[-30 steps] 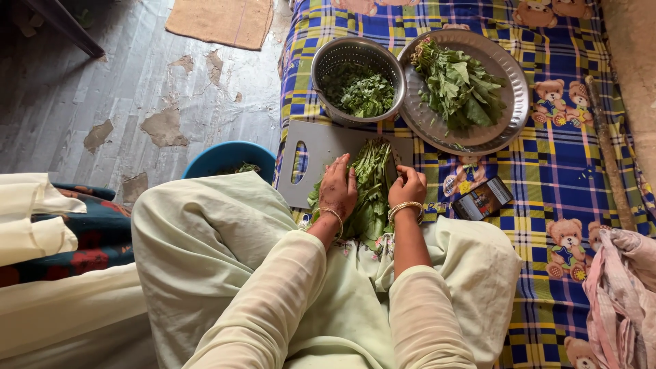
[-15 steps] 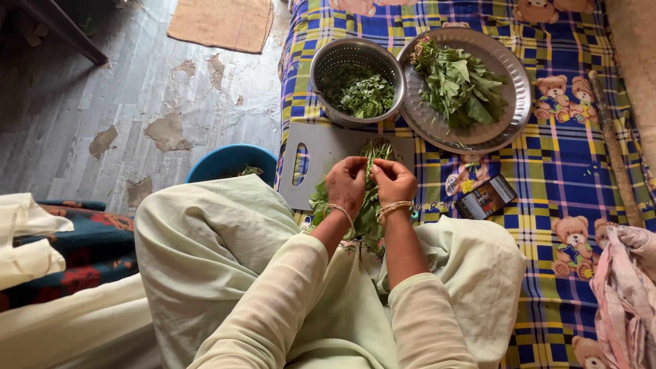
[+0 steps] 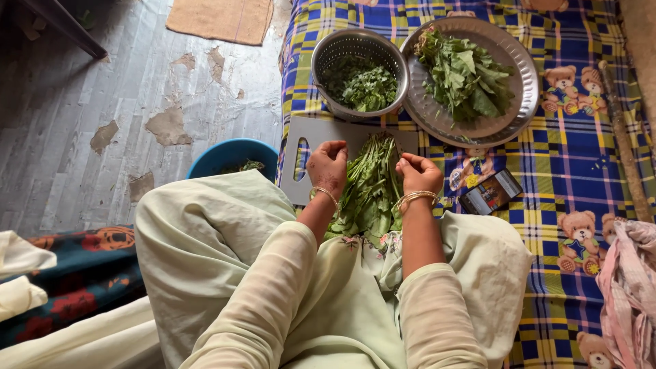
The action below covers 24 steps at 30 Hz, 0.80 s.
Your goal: Picking and sorting green leafy vegetables from their stems while sitting on a bed.
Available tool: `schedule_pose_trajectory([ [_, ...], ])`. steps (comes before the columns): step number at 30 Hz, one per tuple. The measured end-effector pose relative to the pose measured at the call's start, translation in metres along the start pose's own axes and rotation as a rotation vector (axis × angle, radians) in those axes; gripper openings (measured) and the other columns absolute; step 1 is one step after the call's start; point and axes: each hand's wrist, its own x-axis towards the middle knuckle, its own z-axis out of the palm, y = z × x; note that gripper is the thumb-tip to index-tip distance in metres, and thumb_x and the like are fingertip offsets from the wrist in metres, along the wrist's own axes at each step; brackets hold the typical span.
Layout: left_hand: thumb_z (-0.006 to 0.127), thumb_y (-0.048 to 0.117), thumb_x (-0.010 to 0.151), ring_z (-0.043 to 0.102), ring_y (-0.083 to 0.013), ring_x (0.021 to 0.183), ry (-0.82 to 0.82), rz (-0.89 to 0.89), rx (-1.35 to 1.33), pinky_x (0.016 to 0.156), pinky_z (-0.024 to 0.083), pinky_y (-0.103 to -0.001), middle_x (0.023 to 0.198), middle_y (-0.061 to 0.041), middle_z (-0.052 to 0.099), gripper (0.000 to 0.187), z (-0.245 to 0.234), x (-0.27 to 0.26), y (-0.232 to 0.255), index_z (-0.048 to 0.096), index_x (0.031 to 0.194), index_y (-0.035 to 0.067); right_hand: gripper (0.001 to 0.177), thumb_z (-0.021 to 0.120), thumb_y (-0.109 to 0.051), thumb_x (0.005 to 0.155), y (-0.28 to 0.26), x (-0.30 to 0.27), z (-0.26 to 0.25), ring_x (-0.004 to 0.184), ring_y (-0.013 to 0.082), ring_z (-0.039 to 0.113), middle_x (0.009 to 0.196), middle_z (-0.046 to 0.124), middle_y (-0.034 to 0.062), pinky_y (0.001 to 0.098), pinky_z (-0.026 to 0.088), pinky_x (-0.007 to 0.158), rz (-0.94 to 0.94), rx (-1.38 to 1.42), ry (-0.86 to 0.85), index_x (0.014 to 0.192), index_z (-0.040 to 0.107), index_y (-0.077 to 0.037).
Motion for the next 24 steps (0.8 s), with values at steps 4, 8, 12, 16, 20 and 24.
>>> schedule_pose_trajectory([
  [4, 0.073, 0.018, 0.087, 0.077, -0.0155, 0.08, -0.033, 0.013, -0.008, 0.078, 0.059, -0.029, 0.09, -0.006, 0.08, 0.018, 0.015, -0.007, -0.01, 0.079, 0.101, 0.008, 0.017, 0.073, 0.002, 0.087, 0.012, 0.007, -0.004, 0.074, 0.0121, 0.069, 0.09, 0.076, 0.0071, 0.0235, 0.059, 0.068, 0.024, -0.145, -0.007, 0.104, 0.077, 0.002],
  [8, 0.082, 0.032, 0.082, 0.063, -0.0281, 0.119, -0.288, 0.247, 0.32, 0.104, 0.046, -0.04, 0.127, -0.015, 0.068, 0.049, 0.032, -0.021, -0.025, 0.07, 0.122, 0.006, 0.035, 0.083, -0.011, 0.08, 0.068, 0.042, -0.015, 0.086, 0.0148, 0.071, 0.098, 0.076, 0.0062, 0.0298, 0.058, 0.079, -0.048, -0.5, -0.106, 0.113, 0.074, -0.001],
  [12, 0.081, 0.039, 0.078, 0.046, -0.0325, 0.142, -0.311, 0.385, 0.561, 0.119, 0.032, -0.045, 0.152, -0.016, 0.051, 0.078, 0.034, -0.032, -0.021, 0.053, 0.144, 0.007, 0.044, 0.083, -0.023, 0.08, 0.085, 0.044, -0.018, 0.088, 0.0167, 0.072, 0.103, 0.077, 0.0097, 0.0317, 0.057, 0.081, 0.008, -0.697, -0.114, 0.116, 0.073, -0.001],
  [16, 0.077, 0.048, 0.079, 0.046, -0.0396, 0.132, -0.245, 0.369, 0.628, 0.108, 0.035, -0.048, 0.144, -0.025, 0.05, 0.091, 0.036, -0.027, -0.027, 0.044, 0.145, -0.004, 0.035, 0.076, -0.028, 0.087, 0.099, 0.052, -0.02, 0.084, 0.0129, 0.07, 0.096, 0.078, 0.0067, 0.0305, 0.054, 0.075, 0.073, -0.615, -0.217, 0.11, 0.077, 0.0],
  [20, 0.064, 0.059, 0.091, 0.057, -0.0358, 0.127, -0.362, 0.046, 0.749, 0.108, 0.042, -0.048, 0.135, -0.02, 0.061, 0.074, 0.029, -0.019, -0.009, 0.055, 0.138, 0.003, 0.035, 0.075, -0.031, 0.094, 0.1, 0.051, -0.015, 0.071, 0.014, 0.056, 0.082, 0.067, 0.0066, 0.0338, 0.045, 0.064, 0.235, -0.499, -0.283, 0.099, 0.077, 0.004],
  [24, 0.067, 0.067, 0.082, 0.062, -0.0325, 0.12, -0.489, -0.138, 0.708, 0.1, 0.042, -0.052, 0.125, -0.015, 0.068, 0.076, 0.02, 0.001, 0.01, 0.065, 0.125, 0.005, 0.026, 0.076, -0.025, 0.09, 0.052, 0.016, -0.003, 0.073, 0.01, 0.059, 0.084, 0.071, 0.0012, 0.0293, 0.049, 0.066, 0.291, -0.366, -0.243, 0.101, 0.076, 0.0],
])
